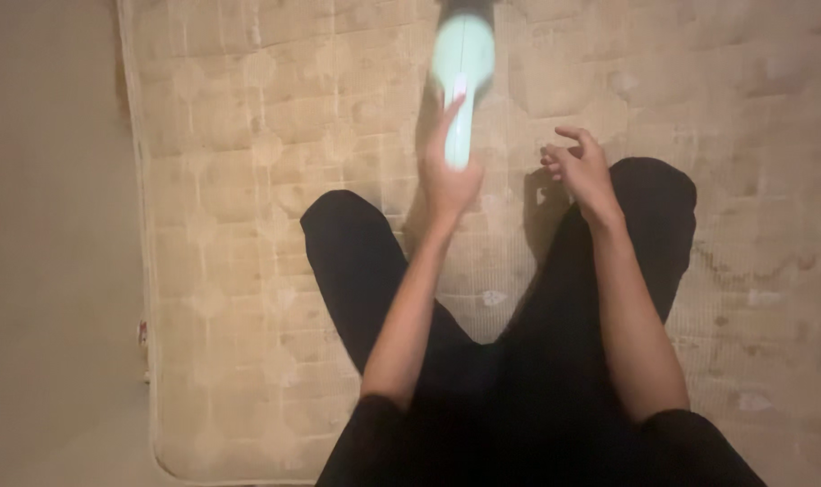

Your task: The person sits cross-legged on a mattress and uses a handheld lint remover to clean the surface. They move the device back and forth across the mattress in a repetitive motion, covering different areas throughout the clip.

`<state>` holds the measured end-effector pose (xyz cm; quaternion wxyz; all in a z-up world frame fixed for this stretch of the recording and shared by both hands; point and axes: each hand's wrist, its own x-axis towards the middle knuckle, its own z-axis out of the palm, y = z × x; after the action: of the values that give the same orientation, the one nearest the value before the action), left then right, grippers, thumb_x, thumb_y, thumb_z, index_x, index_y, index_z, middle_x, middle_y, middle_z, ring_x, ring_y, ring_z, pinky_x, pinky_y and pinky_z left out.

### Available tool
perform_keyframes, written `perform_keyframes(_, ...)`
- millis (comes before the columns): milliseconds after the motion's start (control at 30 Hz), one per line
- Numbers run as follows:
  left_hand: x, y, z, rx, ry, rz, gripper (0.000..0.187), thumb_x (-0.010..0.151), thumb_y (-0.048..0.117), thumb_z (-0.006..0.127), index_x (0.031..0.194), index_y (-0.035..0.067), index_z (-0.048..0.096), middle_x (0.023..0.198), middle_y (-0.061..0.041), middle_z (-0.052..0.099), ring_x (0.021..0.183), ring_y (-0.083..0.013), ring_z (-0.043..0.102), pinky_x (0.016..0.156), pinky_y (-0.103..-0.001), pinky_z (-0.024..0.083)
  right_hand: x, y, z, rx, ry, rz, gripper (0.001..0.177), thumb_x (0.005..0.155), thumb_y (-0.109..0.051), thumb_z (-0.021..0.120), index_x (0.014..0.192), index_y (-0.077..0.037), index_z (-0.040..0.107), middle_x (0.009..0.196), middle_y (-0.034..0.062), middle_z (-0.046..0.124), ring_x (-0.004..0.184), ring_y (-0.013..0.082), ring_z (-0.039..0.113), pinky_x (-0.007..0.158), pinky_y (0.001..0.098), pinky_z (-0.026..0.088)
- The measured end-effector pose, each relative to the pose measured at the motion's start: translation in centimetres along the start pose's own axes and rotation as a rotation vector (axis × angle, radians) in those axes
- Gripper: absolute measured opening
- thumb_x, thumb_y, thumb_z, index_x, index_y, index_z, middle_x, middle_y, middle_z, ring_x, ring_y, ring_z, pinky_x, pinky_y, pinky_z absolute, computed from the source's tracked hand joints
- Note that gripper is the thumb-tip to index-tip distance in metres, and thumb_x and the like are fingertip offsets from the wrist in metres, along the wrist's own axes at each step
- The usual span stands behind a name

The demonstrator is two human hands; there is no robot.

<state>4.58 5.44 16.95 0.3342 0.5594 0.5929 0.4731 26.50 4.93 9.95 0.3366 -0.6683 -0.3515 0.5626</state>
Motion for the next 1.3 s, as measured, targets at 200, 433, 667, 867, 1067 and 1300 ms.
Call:
perform_keyframes(200,4.5,2.9,1.1,0.021,-0.004,-0.096,0.075,0.077,-0.014,0.056,0.145,0.017,0.058,0.157,-0.018,0.05,0.133,-0.0312,0.059,0.098,-0.036,0.056,-1.0,-0.2,-0.2,-0.027,0.017,-0.024,0.049,0.098,-0.013,0.063,0.145,0.0,0.051,0.096,0.0084,0.07,0.081,0.0097,0.063,0.071,0.0244,0.051)
perform_keyframes(433,-8.2,1.9,-5.2,0.035,-0.075,-0.102,0.072,0.077,-0.015,0.059,0.146,0.008,0.057,0.149,-0.021,0.06,0.14,-0.0313,0.057,0.115,-0.037,0.047,-1.7,0.2,0.0,-0.095,0.005,-0.097,0.045,0.1,-0.013,0.062,0.143,-0.001,0.054,0.097,0.0086,0.071,0.083,0.0107,0.064,0.073,0.0255,0.051)
perform_keyframes(667,-20.8,3.6,-11.8,-0.114,-0.102,-0.344,0.072,0.068,-0.016,0.052,0.138,0.001,0.058,0.155,-0.029,0.047,0.112,-0.0362,0.069,0.069,-0.03,0.063,-2.9,-1.4,0.1,-0.237,0.046,-0.111,0.044,0.097,-0.007,0.058,0.141,-0.008,0.057,0.101,0.0095,0.068,0.085,0.0147,0.067,0.073,0.0292,0.053)
perform_keyframes(867,-19.3,2.6,-9.6,-0.112,-0.047,-0.199,0.072,0.07,-0.016,0.051,0.139,-0.001,0.06,0.153,-0.029,0.052,0.126,-0.0344,0.063,0.092,-0.035,0.057,-1.6,-0.9,0.5,-0.2,0.08,-0.097,0.04,0.099,-0.004,0.048,0.135,-0.011,0.064,0.095,0.0086,0.063,0.077,0.0146,0.063,0.068,0.0309,0.049)
perform_keyframes(1067,-10.6,3.4,-4.5,-0.021,-0.076,-0.052,0.072,0.076,-0.016,0.05,0.144,0.006,0.06,0.156,-0.026,0.052,0.151,-0.0348,0.046,0.12,-0.037,0.041,-2.7,-1.2,0.1,-0.149,0.049,-0.072,0.041,0.099,-0.004,0.043,0.13,-0.012,0.068,0.081,0.0043,0.058,0.067,0.0125,0.055,0.059,0.0305,0.045)
perform_keyframes(1300,-6.0,6.1,-5.6,-0.016,-0.117,-0.027,0.075,0.075,-0.017,0.054,0.144,0.013,0.059,0.16,-0.028,0.042,0.151,-0.0359,0.041,0.119,-0.036,0.039,-3.9,-1.7,-0.1,-0.256,0.069,-0.181,0.046,0.096,0.002,0.038,0.128,-0.009,0.07,0.079,0.0025,0.055,0.064,0.0103,0.05,0.058,0.0292,0.043)
